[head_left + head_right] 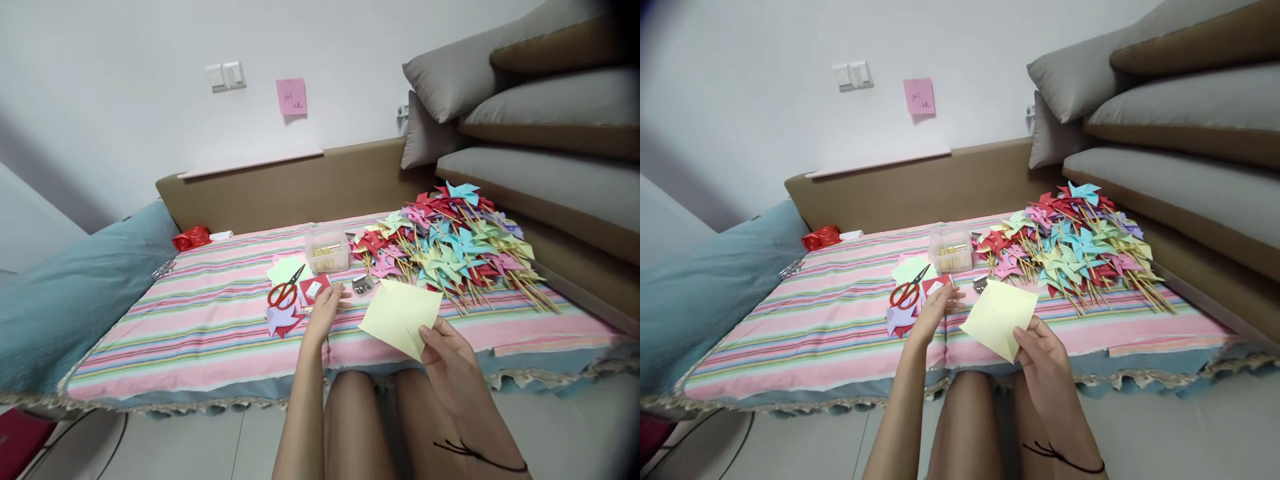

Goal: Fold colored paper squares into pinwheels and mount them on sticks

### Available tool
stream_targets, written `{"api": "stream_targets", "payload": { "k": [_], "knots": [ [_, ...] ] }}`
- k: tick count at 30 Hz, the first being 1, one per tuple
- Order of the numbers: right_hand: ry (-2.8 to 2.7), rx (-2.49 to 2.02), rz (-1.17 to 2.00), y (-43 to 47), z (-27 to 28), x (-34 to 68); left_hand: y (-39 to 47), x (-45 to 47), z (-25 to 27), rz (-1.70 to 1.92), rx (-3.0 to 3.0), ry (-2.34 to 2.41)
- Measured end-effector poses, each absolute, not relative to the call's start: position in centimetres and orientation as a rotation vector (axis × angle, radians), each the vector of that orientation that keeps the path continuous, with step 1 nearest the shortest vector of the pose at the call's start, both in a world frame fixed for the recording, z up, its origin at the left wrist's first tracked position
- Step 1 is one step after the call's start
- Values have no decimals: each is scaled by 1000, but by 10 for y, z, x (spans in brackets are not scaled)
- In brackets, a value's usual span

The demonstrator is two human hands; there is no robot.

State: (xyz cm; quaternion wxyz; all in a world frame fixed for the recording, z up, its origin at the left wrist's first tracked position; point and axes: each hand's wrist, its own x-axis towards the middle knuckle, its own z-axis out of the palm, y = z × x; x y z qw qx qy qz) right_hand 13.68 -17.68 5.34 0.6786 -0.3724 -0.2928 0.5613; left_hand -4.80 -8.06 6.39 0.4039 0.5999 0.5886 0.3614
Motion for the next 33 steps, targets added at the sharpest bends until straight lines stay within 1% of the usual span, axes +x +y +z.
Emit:
{"api": "stream_targets", "payload": {
  "k": [2, 4, 9, 12, 14, 18, 21, 24, 28, 33],
  "knots": [
    [-708, -850, 1271, -187, 55, 139, -112, -36, 80, 962, 1220, 1056],
    [-785, -878, 1277, -196, 57, 141, -141, -26, 93, 998, 1107, 886],
    [-979, -954, 1256, -212, 59, 150, -183, -14, 101, 1187, 983, 913],
    [-1104, -944, 1219, -215, 58, 154, -197, -14, 98, 1197, 951, 963],
    [-1196, -951, 1084, -217, 59, 155, -205, -16, 95, 1202, 967, 970],
    [-1334, -925, 645, -223, 69, 154, -219, -18, 91, 1387, 909, 974],
    [-1357, -871, 515, -227, 75, 153, -228, -20, 91, 1357, 723, 857],
    [-1403, -788, 606, -229, 76, 156, -235, -26, 91, 1227, 738, 791],
    [-1528, -725, 809, -229, 70, 162, -244, -35, 96, 1212, 928, 934],
    [-1691, -783, 876, -229, 66, 164, -248, -34, 101, 1121, 1023, 1101]
  ]
}}
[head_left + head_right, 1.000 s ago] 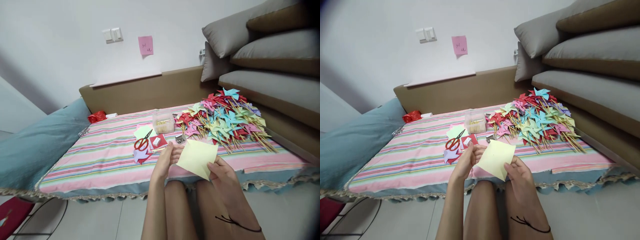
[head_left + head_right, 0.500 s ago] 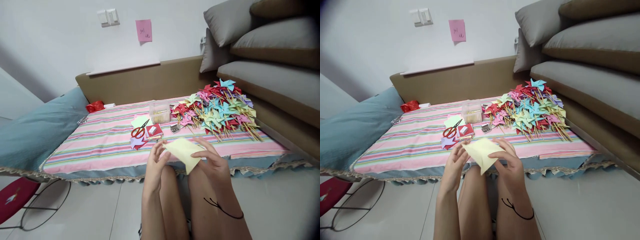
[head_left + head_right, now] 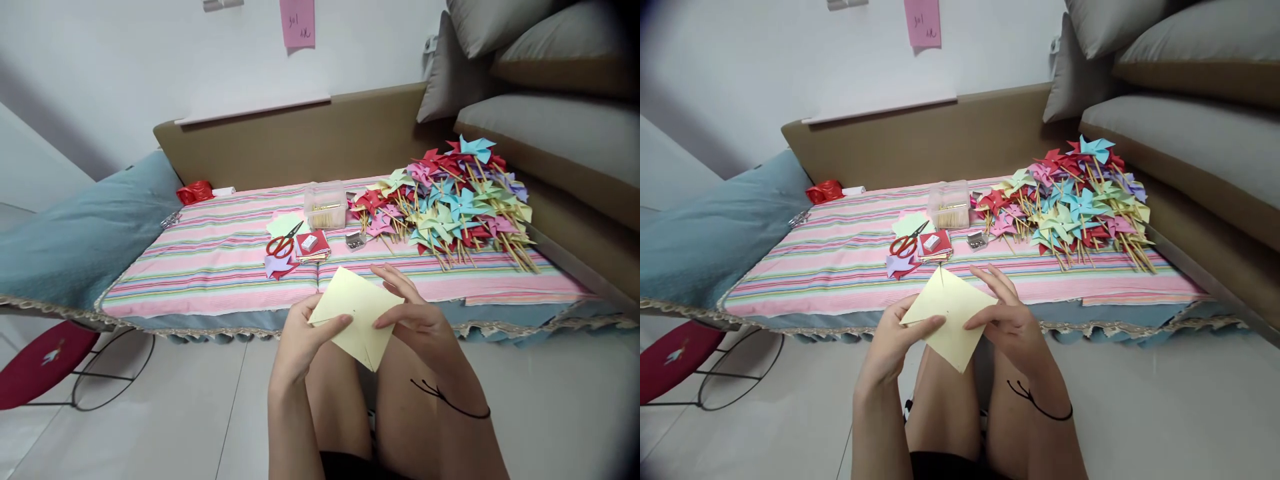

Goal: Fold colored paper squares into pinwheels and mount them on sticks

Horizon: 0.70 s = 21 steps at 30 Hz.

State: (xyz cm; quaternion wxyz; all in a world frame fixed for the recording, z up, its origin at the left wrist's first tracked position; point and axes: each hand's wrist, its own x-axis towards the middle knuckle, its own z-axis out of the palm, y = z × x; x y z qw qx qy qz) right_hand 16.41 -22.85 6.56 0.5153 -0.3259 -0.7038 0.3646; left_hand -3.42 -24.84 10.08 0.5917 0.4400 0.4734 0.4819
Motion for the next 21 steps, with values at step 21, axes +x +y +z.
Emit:
{"api": "stream_targets", "payload": {
  "k": [21],
  "knots": [
    [-1444, -916, 1035, -228, 54, 160, -239, -20, 86, 1321, 826, 1111]
  ]
}}
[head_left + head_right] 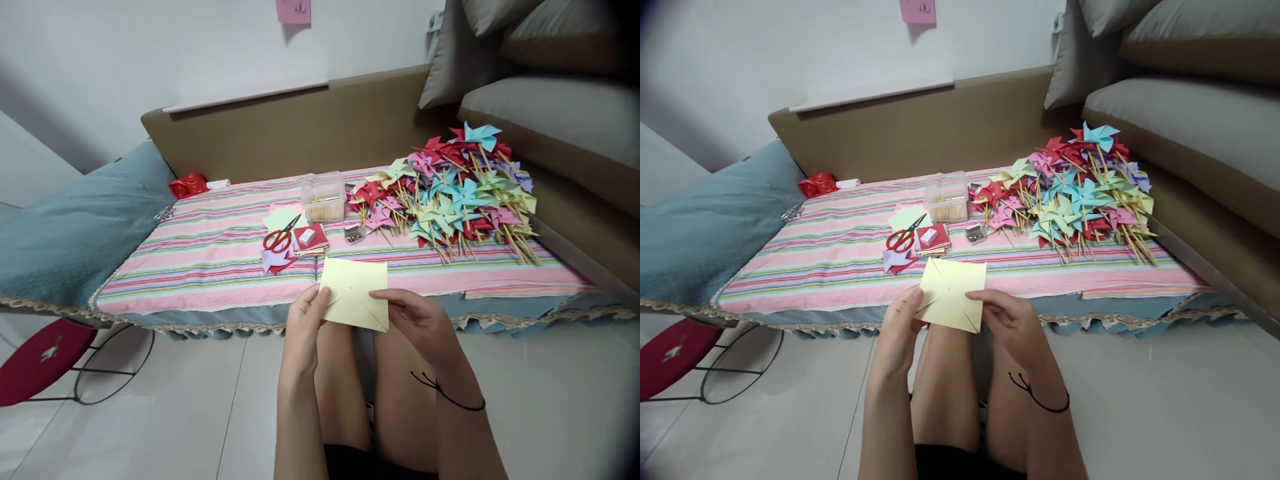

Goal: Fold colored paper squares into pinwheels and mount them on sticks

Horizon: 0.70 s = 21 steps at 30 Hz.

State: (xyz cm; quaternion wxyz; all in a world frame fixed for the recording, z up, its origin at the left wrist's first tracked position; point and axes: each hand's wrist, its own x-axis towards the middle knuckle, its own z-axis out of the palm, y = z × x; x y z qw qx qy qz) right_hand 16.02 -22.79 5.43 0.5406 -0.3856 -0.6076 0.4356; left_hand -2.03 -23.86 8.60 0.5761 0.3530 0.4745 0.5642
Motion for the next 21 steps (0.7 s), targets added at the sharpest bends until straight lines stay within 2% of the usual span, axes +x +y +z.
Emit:
{"api": "stream_targets", "payload": {
  "k": [8, 13, 21],
  "knots": [
    [-1588, -933, 891, -228, 58, 164, -240, -25, 85, 1228, 887, 1085],
    [-1611, -850, 994, -226, 55, 167, -240, -21, 83, 1246, 909, 1099],
    [-1306, -904, 1083, -225, 52, 153, -238, -17, 81, 1241, 903, 1114]
  ]
}}
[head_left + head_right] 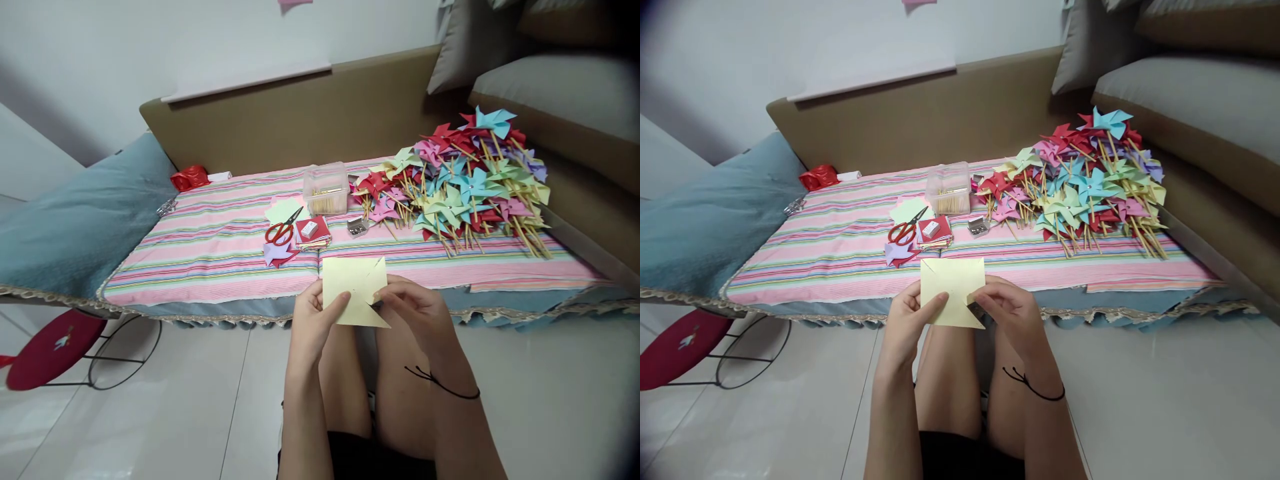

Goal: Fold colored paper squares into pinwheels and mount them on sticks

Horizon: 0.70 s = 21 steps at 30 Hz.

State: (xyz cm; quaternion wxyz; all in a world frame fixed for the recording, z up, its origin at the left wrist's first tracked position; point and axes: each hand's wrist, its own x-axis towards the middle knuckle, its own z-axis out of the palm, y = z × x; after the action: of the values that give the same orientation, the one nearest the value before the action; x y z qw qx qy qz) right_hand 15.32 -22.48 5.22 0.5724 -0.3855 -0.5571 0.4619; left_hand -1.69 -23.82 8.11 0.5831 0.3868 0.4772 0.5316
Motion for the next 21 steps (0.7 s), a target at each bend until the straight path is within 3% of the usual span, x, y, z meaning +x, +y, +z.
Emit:
{"api": "stream_targets", "payload": {
  "k": [6, 21],
  "knots": [
    [-1058, -959, 1132, -226, 60, 134, -238, -12, 82, 1217, 923, 1107],
    [-1066, -1026, 1051, -224, 54, 130, -238, -8, 79, 1217, 945, 1086]
  ]
}}
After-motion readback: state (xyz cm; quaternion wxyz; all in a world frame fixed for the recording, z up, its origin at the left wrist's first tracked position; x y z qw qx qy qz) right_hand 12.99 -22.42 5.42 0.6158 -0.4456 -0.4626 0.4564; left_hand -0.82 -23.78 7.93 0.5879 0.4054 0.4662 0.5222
